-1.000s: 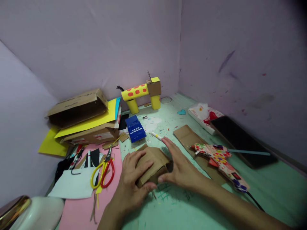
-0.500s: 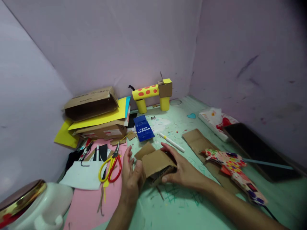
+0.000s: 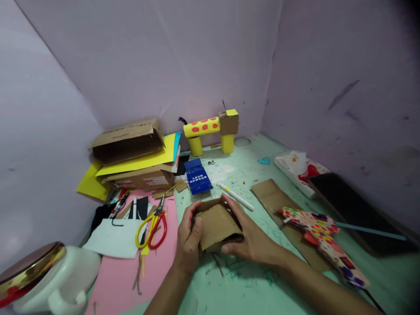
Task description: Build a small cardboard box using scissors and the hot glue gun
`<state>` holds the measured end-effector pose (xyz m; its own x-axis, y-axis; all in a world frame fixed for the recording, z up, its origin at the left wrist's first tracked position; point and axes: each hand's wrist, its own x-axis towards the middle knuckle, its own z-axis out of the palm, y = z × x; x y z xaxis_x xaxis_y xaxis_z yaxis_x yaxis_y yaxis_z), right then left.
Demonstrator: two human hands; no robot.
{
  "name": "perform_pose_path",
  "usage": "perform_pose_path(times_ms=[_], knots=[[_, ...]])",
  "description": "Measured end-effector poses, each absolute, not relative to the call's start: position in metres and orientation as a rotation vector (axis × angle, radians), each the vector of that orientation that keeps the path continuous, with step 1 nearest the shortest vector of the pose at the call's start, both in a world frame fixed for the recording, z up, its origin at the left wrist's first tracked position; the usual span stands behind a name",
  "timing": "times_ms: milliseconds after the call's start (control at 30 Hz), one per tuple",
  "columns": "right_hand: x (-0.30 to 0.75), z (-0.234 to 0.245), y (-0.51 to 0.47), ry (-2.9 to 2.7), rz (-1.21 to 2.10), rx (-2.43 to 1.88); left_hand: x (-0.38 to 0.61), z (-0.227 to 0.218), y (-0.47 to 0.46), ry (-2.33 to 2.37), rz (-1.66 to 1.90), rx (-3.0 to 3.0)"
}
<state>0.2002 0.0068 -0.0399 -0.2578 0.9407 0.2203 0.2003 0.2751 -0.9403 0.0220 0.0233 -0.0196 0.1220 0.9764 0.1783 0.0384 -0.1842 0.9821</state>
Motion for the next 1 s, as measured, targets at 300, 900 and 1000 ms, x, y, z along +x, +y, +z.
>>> perform_pose_path(times_ms=[300,900,1000], knots=[[0.196,-0.037,0.008,-1.567,0.988,-1.176,0.005,-0.019,0.011,1.130,1.095,1.421],[0.184,-0.031,0.006,-1.311,1.259,-1.173,0.027,-0.024,0.010,1.074,1.160,1.448],[0.178,-0.034,0.007,-1.164,1.320,-1.115,0.030,-0.021,0.008,1.026,1.118,1.406]])
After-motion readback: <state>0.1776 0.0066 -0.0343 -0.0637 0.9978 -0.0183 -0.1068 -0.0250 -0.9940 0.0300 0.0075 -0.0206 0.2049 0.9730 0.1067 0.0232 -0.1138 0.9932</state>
